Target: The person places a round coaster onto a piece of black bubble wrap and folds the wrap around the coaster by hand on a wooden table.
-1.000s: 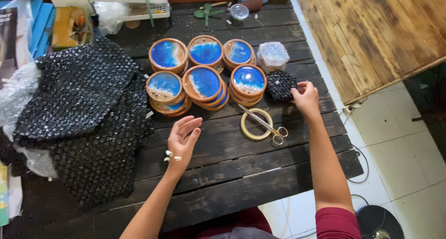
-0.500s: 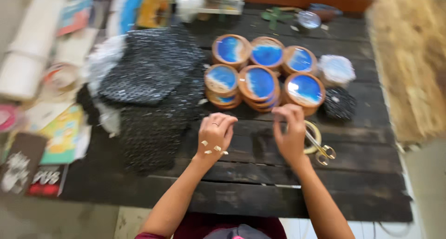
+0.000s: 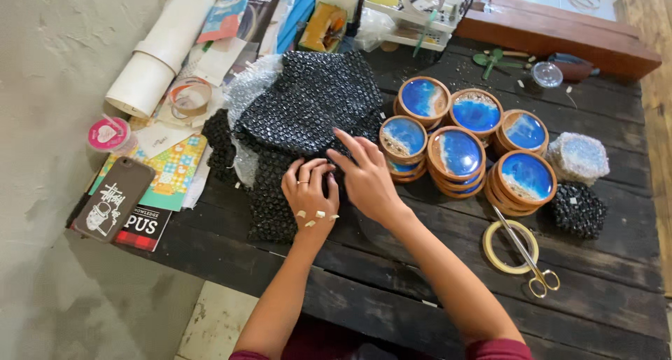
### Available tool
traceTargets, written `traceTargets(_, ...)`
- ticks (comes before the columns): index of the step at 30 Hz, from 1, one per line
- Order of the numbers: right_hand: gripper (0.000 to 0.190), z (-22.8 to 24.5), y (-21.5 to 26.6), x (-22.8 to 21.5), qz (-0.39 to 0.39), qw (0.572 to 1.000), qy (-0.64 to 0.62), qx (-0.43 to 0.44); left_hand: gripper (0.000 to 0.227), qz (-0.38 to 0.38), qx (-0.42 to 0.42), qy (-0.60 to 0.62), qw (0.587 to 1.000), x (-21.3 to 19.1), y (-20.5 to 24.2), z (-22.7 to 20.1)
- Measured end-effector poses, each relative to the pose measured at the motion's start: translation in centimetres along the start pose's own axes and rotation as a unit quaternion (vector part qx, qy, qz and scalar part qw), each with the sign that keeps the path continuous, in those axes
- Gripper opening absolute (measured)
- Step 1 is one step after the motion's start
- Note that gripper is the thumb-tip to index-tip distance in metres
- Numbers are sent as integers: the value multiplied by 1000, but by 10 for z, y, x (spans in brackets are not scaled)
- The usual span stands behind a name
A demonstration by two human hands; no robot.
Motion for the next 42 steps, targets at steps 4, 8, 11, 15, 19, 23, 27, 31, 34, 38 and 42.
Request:
traceTargets(4,28,2,-4,31,32,996,78,-20,9,0,-24,2,1000,1,-3,2)
traceTargets(8,32,-10,-13,23,-6,1000,-15,14,21,45,-51,1,998,17,3,14)
traceTargets(11,27,-21,-22,-9,-71,986,-137,59,24,55,-44,-11,997,14,1,8)
traceTargets(15,27,-63,-5,-30,-168,922,-290,191,25,40,-34,10,999,4,-7,1)
traceTargets(19,29,-124,46,-34,-267,817,-417,294,25,41,-43,117,991,-9,-15,-6)
traceTargets(23,18,-133,76,-62,-349,612,-594,389,37,25,-32,238,970,4,-5,-9)
traceTargets(27,18,-119,122,-82,-318,544,-601,492,91,117,-154,569,799,40,18,-34)
traceTargets(31,21,-99,164,-109,-331,542,-527,564,86,234,-261,715,605,96,73,-48)
traceTargets(34,25,-104,218,-110,-357,511,-513,590,51,316,-313,589,675,114,119,-27)
traceTargets(38,23,-119,280,-149,-327,648,-286,626,31,399,-340,455,720,93,126,-21)
traceTargets(42,52,-111,274,-169,-85,808,10,583,28,400,-329,339,785,70,130,-2)
Point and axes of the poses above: each hand's wrist, its own y-axis away from the middle knuckle, its own x-axis out of the palm, z = x × y, the point moved 10 cm from there along -y, towards the middle knuckle, and after that the axes turned 3 degrees about x, right-handed, at the moved point
